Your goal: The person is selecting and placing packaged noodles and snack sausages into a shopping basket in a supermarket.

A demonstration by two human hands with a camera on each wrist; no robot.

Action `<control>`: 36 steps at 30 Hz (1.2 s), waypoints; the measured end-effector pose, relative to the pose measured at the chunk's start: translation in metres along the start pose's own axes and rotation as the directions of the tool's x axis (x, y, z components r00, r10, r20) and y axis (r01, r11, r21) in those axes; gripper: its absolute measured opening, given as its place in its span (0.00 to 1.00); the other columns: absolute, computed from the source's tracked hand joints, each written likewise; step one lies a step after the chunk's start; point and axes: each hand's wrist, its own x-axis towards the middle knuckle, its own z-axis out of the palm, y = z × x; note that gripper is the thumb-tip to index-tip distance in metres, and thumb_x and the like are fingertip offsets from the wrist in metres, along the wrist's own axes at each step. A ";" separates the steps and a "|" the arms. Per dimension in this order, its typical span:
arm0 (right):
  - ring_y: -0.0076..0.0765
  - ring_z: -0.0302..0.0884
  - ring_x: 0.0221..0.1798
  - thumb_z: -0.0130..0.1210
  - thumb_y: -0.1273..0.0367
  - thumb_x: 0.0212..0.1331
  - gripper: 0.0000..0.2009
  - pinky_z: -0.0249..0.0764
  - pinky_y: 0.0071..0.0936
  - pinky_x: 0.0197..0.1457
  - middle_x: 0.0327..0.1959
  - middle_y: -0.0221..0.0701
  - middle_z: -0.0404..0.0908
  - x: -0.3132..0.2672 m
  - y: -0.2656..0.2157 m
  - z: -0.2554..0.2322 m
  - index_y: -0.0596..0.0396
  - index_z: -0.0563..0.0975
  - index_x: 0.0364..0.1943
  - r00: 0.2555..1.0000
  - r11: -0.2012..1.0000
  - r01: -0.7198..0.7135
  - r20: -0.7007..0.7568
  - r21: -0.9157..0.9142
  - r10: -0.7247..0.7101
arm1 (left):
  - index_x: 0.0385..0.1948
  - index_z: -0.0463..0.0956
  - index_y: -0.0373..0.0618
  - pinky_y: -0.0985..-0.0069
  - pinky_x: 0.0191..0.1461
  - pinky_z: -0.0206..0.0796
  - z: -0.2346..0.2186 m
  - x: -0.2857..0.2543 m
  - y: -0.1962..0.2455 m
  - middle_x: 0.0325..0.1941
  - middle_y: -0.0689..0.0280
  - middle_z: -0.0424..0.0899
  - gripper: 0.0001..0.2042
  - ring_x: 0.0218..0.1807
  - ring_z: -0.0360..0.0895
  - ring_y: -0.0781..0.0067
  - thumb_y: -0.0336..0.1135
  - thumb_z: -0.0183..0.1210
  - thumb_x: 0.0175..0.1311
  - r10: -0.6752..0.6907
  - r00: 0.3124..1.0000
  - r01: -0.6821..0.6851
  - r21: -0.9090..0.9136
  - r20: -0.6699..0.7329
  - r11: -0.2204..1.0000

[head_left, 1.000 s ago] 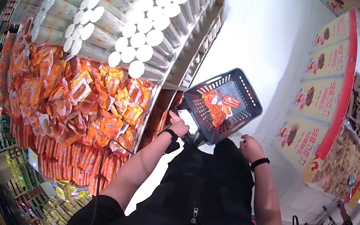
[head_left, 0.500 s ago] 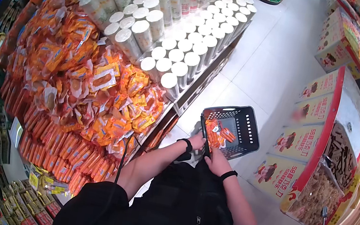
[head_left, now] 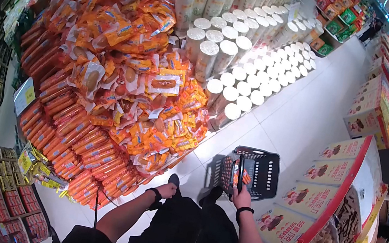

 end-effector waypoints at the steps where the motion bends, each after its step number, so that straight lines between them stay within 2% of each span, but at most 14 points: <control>1: 0.72 0.87 0.48 0.56 0.49 0.76 0.23 0.80 0.64 0.54 0.40 0.59 0.88 0.006 -0.008 -0.002 0.59 0.75 0.50 0.999 0.999 -0.041 -0.001 -0.016 0.041 | 0.62 0.82 0.37 0.66 0.46 0.81 -0.001 -0.009 -0.005 0.44 0.59 0.90 0.20 0.40 0.87 0.68 0.38 0.55 0.75 -0.005 0.999 0.005 -0.005 0.045 1.000; 6: 0.71 0.87 0.54 0.56 0.50 0.77 0.25 0.82 0.60 0.59 0.48 0.60 0.88 0.043 -0.013 0.009 0.56 0.78 0.61 0.996 0.994 -0.091 -0.003 -0.060 0.091 | 0.65 0.80 0.38 0.59 0.68 0.78 0.021 -0.025 -0.065 0.59 0.48 0.90 0.23 0.61 0.88 0.51 0.42 0.57 0.74 -0.061 0.998 0.065 0.117 -0.034 0.991; 8: 0.69 0.87 0.55 0.59 0.53 0.75 0.25 0.82 0.58 0.61 0.51 0.59 0.88 0.055 0.006 0.019 0.56 0.78 0.66 1.000 1.000 -0.019 0.019 -0.025 0.019 | 0.64 0.81 0.37 0.56 0.72 0.76 0.022 -0.042 -0.075 0.64 0.44 0.88 0.23 0.67 0.85 0.46 0.42 0.56 0.74 -0.091 0.990 0.122 0.325 -0.110 0.938; 12: 0.65 0.86 0.60 0.61 0.60 0.73 0.30 0.81 0.55 0.65 0.56 0.57 0.87 0.050 0.006 0.004 0.53 0.69 0.76 0.987 0.992 -0.122 0.097 -0.035 0.125 | 0.63 0.82 0.38 0.55 0.71 0.75 0.029 -0.058 -0.115 0.65 0.44 0.87 0.22 0.67 0.85 0.46 0.40 0.55 0.73 -0.371 0.916 0.400 0.424 -0.151 0.813; 13: 0.66 0.85 0.61 0.61 0.61 0.72 0.33 0.80 0.56 0.66 0.56 0.58 0.86 0.049 0.010 0.001 0.56 0.64 0.77 0.998 0.999 -0.028 0.064 -0.021 0.029 | 0.63 0.82 0.36 0.55 0.72 0.75 0.029 -0.061 -0.116 0.66 0.44 0.86 0.23 0.69 0.84 0.47 0.40 0.55 0.73 -0.442 0.884 0.462 0.426 -0.151 0.778; 20: 0.68 0.85 0.61 0.58 0.58 0.72 0.28 0.79 0.58 0.67 0.57 0.60 0.85 0.056 0.050 -0.032 0.59 0.69 0.71 0.984 1.000 0.008 0.176 0.009 -0.010 | 0.59 0.85 0.36 0.56 0.72 0.74 0.050 -0.046 -0.102 0.66 0.44 0.87 0.21 0.68 0.85 0.47 0.38 0.53 0.72 -0.352 0.917 0.397 0.524 -0.189 0.754; 23: 0.69 0.85 0.59 0.58 0.59 0.72 0.29 0.80 0.59 0.67 0.55 0.59 0.87 0.067 0.082 -0.047 0.52 0.68 0.73 0.972 0.994 0.111 0.206 0.007 -0.110 | 0.55 0.86 0.37 0.53 0.69 0.76 0.063 -0.028 -0.058 0.62 0.44 0.88 0.19 0.65 0.85 0.43 0.39 0.52 0.74 -0.258 0.935 0.351 0.536 -0.243 0.768; 25: 0.68 0.86 0.59 0.61 0.62 0.66 0.34 0.80 0.61 0.66 0.55 0.58 0.87 0.076 0.097 -0.060 0.48 0.65 0.77 0.965 0.991 0.125 0.238 -0.044 -0.111 | 0.53 0.86 0.38 0.53 0.68 0.76 0.077 -0.042 0.027 0.58 0.43 0.89 0.19 0.62 0.86 0.42 0.40 0.53 0.73 -0.144 0.944 0.293 0.550 -0.297 0.783; 27: 0.66 0.87 0.60 0.62 0.62 0.65 0.34 0.80 0.57 0.67 0.55 0.58 0.87 0.083 0.116 -0.061 0.48 0.66 0.76 0.974 0.994 0.111 0.197 -0.002 -0.108 | 0.61 0.85 0.40 0.56 0.64 0.79 0.083 0.002 0.022 0.54 0.47 0.92 0.21 0.58 0.89 0.50 0.40 0.57 0.73 -0.023 0.939 0.200 0.491 -0.343 0.848; 28: 0.64 0.87 0.59 0.61 0.62 0.64 0.28 0.80 0.54 0.67 0.54 0.56 0.88 0.086 0.125 -0.062 0.51 0.75 0.69 0.983 0.993 0.122 0.140 -0.008 -0.120 | 0.63 0.82 0.38 0.59 0.61 0.80 0.091 -0.001 0.063 0.51 0.47 0.92 0.21 0.54 0.90 0.54 0.37 0.57 0.73 -0.170 0.935 0.239 0.198 -0.312 0.951; 30: 0.63 0.88 0.58 0.61 0.63 0.61 0.23 0.81 0.53 0.67 0.53 0.55 0.89 0.100 0.141 -0.076 0.53 0.83 0.61 0.973 0.999 0.046 0.228 0.001 -0.045 | 0.60 0.83 0.43 0.59 0.69 0.77 0.104 0.009 0.099 0.57 0.47 0.90 0.18 0.60 0.88 0.50 0.39 0.56 0.75 0.006 0.933 0.125 0.340 -0.359 0.932; 31: 0.62 0.88 0.58 0.61 0.63 0.59 0.21 0.81 0.53 0.66 0.52 0.54 0.89 0.100 0.143 -0.089 0.53 0.85 0.56 0.980 0.999 0.038 0.194 -0.002 -0.037 | 0.63 0.81 0.40 0.60 0.61 0.79 0.110 0.020 0.103 0.51 0.49 0.91 0.20 0.54 0.90 0.54 0.36 0.55 0.74 0.102 0.922 0.033 0.338 -0.373 0.941; 32: 0.62 0.88 0.57 0.61 0.64 0.58 0.19 0.82 0.53 0.66 0.51 0.54 0.90 0.100 0.147 -0.101 0.53 0.88 0.52 0.987 1.000 0.026 0.160 -0.007 -0.025 | 0.63 0.81 0.42 0.60 0.62 0.79 0.122 -0.003 0.153 0.53 0.49 0.91 0.19 0.55 0.89 0.54 0.37 0.55 0.75 0.121 0.924 0.010 0.339 -0.363 0.941; 36: 0.61 0.89 0.55 0.61 0.66 0.56 0.17 0.83 0.52 0.65 0.50 0.53 0.90 0.125 0.180 -0.123 0.55 0.89 0.49 0.991 0.996 -0.056 0.119 -0.063 0.063 | 0.64 0.81 0.44 0.61 0.61 0.79 0.131 0.003 0.177 0.54 0.51 0.90 0.19 0.55 0.89 0.56 0.39 0.56 0.76 0.061 0.912 0.069 0.297 -0.406 0.952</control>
